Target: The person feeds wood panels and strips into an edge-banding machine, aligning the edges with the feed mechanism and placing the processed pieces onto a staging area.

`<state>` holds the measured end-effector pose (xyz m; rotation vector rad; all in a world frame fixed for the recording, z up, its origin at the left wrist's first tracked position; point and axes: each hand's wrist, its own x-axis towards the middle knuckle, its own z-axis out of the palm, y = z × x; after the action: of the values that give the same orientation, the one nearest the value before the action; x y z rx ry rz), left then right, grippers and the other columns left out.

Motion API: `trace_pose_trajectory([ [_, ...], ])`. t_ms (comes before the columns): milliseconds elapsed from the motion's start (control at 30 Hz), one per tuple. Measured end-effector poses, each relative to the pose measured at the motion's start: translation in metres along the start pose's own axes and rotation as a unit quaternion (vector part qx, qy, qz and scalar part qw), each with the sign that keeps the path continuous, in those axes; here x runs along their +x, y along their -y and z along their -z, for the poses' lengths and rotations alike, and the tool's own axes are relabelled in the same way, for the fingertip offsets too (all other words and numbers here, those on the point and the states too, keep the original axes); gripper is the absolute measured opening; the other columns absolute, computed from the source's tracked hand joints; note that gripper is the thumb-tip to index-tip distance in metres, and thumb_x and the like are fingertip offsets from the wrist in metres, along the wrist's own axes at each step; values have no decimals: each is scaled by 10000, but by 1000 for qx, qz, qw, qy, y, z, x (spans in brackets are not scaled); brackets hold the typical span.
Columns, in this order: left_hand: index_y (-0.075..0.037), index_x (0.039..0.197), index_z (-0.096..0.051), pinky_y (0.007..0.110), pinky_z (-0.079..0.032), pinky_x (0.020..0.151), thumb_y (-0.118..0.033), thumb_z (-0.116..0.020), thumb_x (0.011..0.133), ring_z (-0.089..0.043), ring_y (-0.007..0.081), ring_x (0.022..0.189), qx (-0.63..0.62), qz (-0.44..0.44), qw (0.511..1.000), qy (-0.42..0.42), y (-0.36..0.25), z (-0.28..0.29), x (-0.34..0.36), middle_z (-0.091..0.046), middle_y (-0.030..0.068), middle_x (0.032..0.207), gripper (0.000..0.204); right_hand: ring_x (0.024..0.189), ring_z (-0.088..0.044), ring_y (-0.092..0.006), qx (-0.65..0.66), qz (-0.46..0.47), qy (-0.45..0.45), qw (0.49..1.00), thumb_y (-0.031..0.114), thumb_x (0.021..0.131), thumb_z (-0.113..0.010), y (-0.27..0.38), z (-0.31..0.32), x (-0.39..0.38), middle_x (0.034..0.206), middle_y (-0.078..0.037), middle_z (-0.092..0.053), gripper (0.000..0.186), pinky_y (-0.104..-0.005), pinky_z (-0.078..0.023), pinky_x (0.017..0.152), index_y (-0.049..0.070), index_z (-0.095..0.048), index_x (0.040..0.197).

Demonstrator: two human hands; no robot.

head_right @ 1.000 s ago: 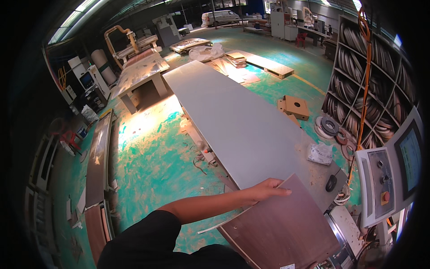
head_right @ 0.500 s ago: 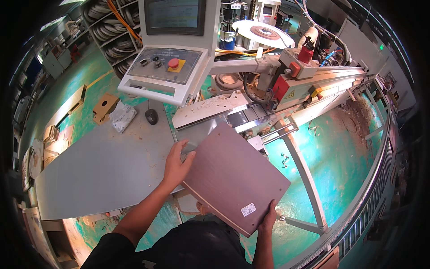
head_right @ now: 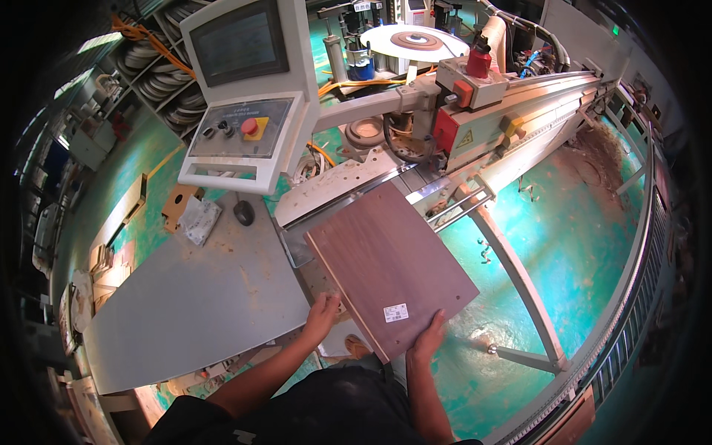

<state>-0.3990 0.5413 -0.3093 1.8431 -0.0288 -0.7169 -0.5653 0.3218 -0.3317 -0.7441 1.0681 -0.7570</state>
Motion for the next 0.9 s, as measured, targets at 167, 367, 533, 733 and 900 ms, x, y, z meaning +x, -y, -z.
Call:
trace_pose_trajectory([
  [167,-24,1437,-521,434,-625,862,-713,-428,1043,-728,304,1090,-154,144,976,58,-25,-18,18,-668,174,1329,800,1419,-465,-266,109,-78,113,984,345,1086,-603,-3,-25,-30,1577,-134,-446,676,-451,-406,1181,3,-317,1594],
  [367,26,1536,-413,467,-615,926,-788,-476,974,-698,356,1183,-155,187,967,75,-12,-15,47,-599,230,1430,991,1406,-479,-306,141,-118,103,977,215,1025,-702,8,-44,-24,1538,-130,-478,702,-502,-397,1199,91,-317,1599],
  [533,41,1417,-537,432,-637,820,-789,-475,972,-747,320,1025,-126,196,970,65,-37,-47,61,-695,196,1252,944,1393,-491,-284,125,-136,65,981,255,1019,-716,41,-52,2,1531,-107,-499,705,-467,-381,1201,82,-344,1592],
  [733,38,1365,-580,413,-638,765,-785,-482,973,-748,289,953,-125,192,970,78,-62,-105,89,-715,177,1195,917,1383,-499,-270,103,-102,61,988,295,1019,-715,51,-24,79,1514,-92,-521,666,-440,-370,1200,49,-411,1557],
  [900,24,1379,-578,416,-633,770,-777,-477,983,-748,280,955,-123,205,968,78,-81,-155,115,-713,168,1211,900,1376,-508,-269,91,-106,62,988,317,1030,-697,90,-27,121,1496,-93,-538,654,-447,-377,1193,34,-420,1550],
])
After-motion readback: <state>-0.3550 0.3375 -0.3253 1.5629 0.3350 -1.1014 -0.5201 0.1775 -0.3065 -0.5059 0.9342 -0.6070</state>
